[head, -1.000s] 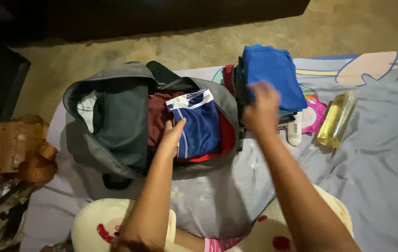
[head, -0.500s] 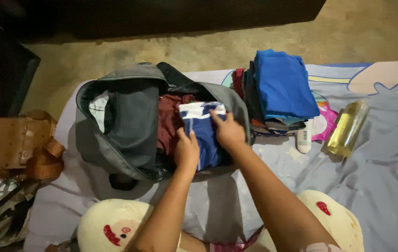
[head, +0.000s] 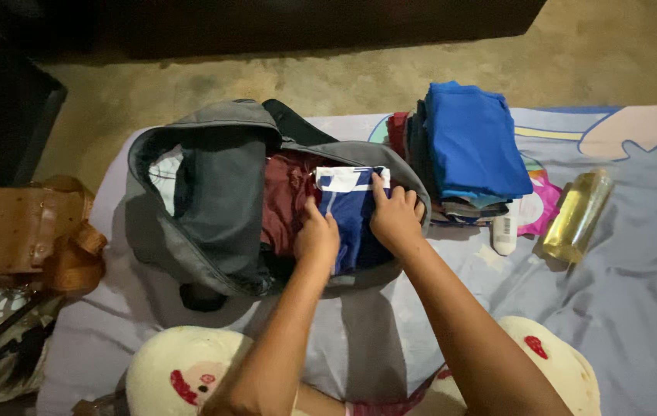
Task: The person packs a gray backpack with folded clothes and a small box. They place items one by one into the bag, adjusting and rearranging them to fit.
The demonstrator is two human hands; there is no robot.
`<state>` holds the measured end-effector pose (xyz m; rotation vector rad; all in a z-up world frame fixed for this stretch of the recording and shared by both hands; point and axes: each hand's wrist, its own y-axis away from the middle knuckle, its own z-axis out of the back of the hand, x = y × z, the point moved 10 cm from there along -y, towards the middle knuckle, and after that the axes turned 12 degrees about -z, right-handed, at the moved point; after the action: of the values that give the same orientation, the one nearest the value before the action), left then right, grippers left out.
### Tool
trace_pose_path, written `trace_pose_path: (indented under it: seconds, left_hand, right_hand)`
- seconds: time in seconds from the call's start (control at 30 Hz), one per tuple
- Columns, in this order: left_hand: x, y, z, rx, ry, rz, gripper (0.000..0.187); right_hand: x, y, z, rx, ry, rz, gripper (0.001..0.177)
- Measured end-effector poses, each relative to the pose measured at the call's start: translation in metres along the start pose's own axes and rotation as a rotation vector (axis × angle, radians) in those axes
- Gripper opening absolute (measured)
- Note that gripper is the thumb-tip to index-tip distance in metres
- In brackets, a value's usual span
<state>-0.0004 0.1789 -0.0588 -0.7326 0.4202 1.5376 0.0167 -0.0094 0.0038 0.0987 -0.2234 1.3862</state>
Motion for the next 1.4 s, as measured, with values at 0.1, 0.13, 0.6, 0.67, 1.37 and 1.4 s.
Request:
trace_pose_path:
  seconds: [0.1, 0.13, 0.6, 0.67, 1.37, 1.4]
  left_hand:
    - [-0.067, 0.005, 0.003, -0.075, -0.511, -0.265, 0.06]
    - [-0.09, 0.004, -0.003, -0.084, -0.753, -0.387, 0.056]
    - [-0.078, -0.045, -0.044, 0.542, -0.488, -0.443, 0.078]
    - [-0.073, -0.05, -0.043, 0.507, -0.412, -0.449, 0.085]
    - [-0.077, -0.033, -0.047, 0.21, -0.592, -0.582, 0.073]
    - [-0.08, -0.028, -0.043, 0.171, -0.6, -0.594, 0.073]
  right_hand:
    - [0.0, 0.006, 0.013, -0.11, -0.055, 0.014, 0.064]
    - [0.0, 0.008, 0.019, -0.168, -0.085, 0.017, 0.059]
    - [-0.003, -0.036, -0.006, -0.345, -0.119, 0.145, 0.053]
    - [-0.014, -0.05, -0.045, -0.144, -0.024, 0.048, 0.059]
    - [-0.083, -0.032, 0.122, -0.52, 0.0, 0.132, 0.1]
    - [-0.091, -0.034, 0.118, -0.493, -0.058, 0.139, 0.085]
